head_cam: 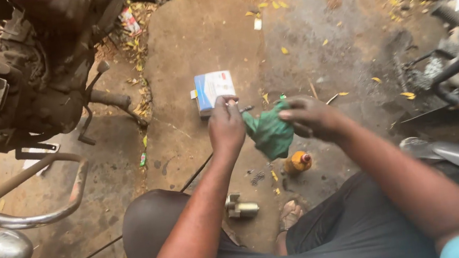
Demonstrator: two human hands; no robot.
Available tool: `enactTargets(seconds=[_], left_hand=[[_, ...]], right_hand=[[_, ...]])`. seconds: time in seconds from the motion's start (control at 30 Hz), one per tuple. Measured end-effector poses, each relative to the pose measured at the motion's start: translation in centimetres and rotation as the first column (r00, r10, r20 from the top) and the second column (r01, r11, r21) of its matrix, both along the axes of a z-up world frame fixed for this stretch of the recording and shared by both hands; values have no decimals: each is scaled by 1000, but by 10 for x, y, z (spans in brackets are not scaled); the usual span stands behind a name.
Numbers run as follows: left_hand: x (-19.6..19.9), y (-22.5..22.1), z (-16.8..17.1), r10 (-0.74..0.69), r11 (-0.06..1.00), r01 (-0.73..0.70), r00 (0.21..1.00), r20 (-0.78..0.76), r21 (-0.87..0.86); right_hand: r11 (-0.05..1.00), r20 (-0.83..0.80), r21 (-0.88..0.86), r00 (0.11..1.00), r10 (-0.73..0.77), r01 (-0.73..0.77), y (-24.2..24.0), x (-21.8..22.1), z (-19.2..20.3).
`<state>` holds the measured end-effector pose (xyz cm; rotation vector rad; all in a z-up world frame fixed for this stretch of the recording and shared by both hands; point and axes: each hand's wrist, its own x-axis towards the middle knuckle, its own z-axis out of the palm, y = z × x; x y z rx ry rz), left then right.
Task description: Repairing a motorcycle cable by cleaning it with a cloth and applying lubricant from a bottle.
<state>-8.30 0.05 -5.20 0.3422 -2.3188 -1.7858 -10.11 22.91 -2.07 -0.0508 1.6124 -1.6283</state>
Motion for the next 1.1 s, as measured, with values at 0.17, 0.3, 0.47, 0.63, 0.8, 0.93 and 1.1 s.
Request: enactTargets(seconds=[0.17, 0.3, 0.47, 0.63, 0.8, 0.93, 1.1], left_hand=[[42, 41, 6, -291, 957, 291, 950, -112, -12], [75, 50, 32, -352, 919, 369, 926, -137, 136], [113, 52, 77, -343, 939, 341, 907, -245, -53], [137, 54, 94, -459, 862, 384, 868, -190, -330], [110, 45, 32, -378, 922, 312, 850, -366, -228], [114, 45, 37, -330, 941, 324, 809, -486, -99], [127, 50, 60, -456, 880, 369, 835, -309, -300]], right_hand=[[760, -908, 418, 267, 324, 498, -31, 88, 52], [804, -914, 368, 338, 222, 466, -12, 109, 23], [927, -912, 33, 390, -125, 373, -25, 140, 81], [940, -493, -75, 807, -324, 332, 16, 115, 4], [890, -913, 55, 384, -138, 452, -19, 149, 49], [768, -959, 185, 282, 6, 613, -31, 151, 39], [796, -850, 226, 513, -120, 561, -8, 109, -15]])
